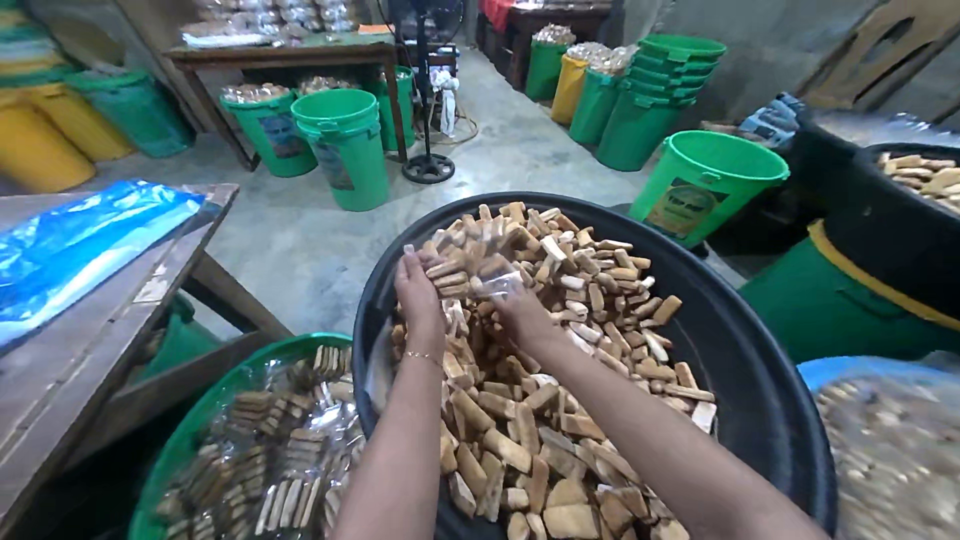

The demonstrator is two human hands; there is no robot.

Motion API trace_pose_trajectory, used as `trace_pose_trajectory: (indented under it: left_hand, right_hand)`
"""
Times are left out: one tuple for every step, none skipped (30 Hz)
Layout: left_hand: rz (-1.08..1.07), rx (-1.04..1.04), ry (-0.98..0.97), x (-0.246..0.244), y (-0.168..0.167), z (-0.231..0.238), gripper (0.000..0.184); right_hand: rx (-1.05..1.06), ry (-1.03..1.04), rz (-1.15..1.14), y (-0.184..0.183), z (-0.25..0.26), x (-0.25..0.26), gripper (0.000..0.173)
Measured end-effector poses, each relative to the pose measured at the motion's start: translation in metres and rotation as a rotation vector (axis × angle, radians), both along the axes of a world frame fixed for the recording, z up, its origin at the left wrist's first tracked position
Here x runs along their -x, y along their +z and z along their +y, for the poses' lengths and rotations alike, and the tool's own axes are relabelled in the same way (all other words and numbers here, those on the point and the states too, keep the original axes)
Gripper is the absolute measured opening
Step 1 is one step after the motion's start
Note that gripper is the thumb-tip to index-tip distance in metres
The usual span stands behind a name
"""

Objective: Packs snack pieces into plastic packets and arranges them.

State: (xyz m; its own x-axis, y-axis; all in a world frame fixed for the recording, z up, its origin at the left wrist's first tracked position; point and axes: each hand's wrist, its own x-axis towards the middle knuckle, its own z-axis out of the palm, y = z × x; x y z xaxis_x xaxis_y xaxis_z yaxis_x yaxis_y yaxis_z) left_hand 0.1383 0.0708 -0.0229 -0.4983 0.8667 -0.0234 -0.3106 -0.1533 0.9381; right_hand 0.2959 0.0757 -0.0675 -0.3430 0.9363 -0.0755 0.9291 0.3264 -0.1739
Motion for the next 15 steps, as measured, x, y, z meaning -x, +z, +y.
trace_pose_trajectory:
  left_hand:
    - [-0.008, 0.007, -0.005, 0.0, 0.0, 0.0, 0.04]
    - [-0.015, 0.015, -0.009, 0.0, 0.001, 0.001, 0.039]
    - [-0.028, 0.024, -0.01, 0.0, 0.002, 0.0, 0.038]
    - [-0.046, 0.036, -0.017, 0.0, 0.003, 0.0, 0.038]
    - [-0.061, 0.048, -0.019, 0.0, 0.004, -0.001, 0.038]
    - [-0.073, 0.058, -0.007, 0.0, 0.005, -0.002, 0.038]
    - [-0.082, 0.066, 0.003, 0.001, 0.006, -0.001, 0.038]
    - [-0.086, 0.075, 0.011, 0.002, 0.006, -0.001, 0.038]
    - [-0.087, 0.084, 0.004, 0.002, 0.005, -0.001, 0.038]
    - [-0.084, 0.093, -0.021, 0.0, 0.003, -0.002, 0.039]
    - [-0.066, 0.105, -0.046, -0.003, 0.002, -0.002, 0.041]
    - [-0.031, 0.105, -0.079, -0.009, 0.001, -0.003, 0.043]
    - [0.026, 0.099, -0.118, -0.015, 0.0, -0.005, 0.044]
    - [0.077, 0.087, -0.168, -0.021, 0.0, -0.008, 0.045]
    - [0.103, 0.073, -0.216, -0.027, 0.001, -0.012, 0.046]
  right_hand:
    - [0.005, 0.009, -0.039, -0.005, -0.001, 0.006, 0.045]
    - [-0.007, 0.031, -0.056, -0.007, -0.003, 0.011, 0.041]
    - [0.026, 0.06, -0.057, -0.004, -0.008, 0.014, 0.039]
    - [0.075, 0.077, -0.048, 0.002, -0.013, 0.013, 0.04]
    - [0.127, 0.067, -0.001, 0.009, -0.018, 0.009, 0.039]
    - [0.168, 0.027, 0.083, 0.018, -0.023, 0.001, 0.039]
    - [0.165, -0.026, 0.202, 0.03, -0.029, -0.008, 0.037]
    - [0.13, -0.084, 0.349, 0.044, -0.035, -0.021, 0.037]
    - [0.032, -0.134, 0.51, 0.057, -0.043, -0.034, 0.035]
    - [-0.13, -0.17, 0.67, 0.065, -0.051, -0.046, 0.033]
    - [-0.275, -0.187, 0.813, 0.071, -0.055, -0.055, 0.029]
    - [-0.407, -0.171, 0.904, 0.074, -0.058, -0.06, 0.025]
    - [-0.521, -0.122, 0.926, 0.074, -0.059, -0.061, 0.024]
    - [-0.62, -0.058, 0.882, 0.075, -0.057, -0.06, 0.023]
    - [-0.689, 0.011, 0.802, 0.075, -0.054, -0.058, 0.022]
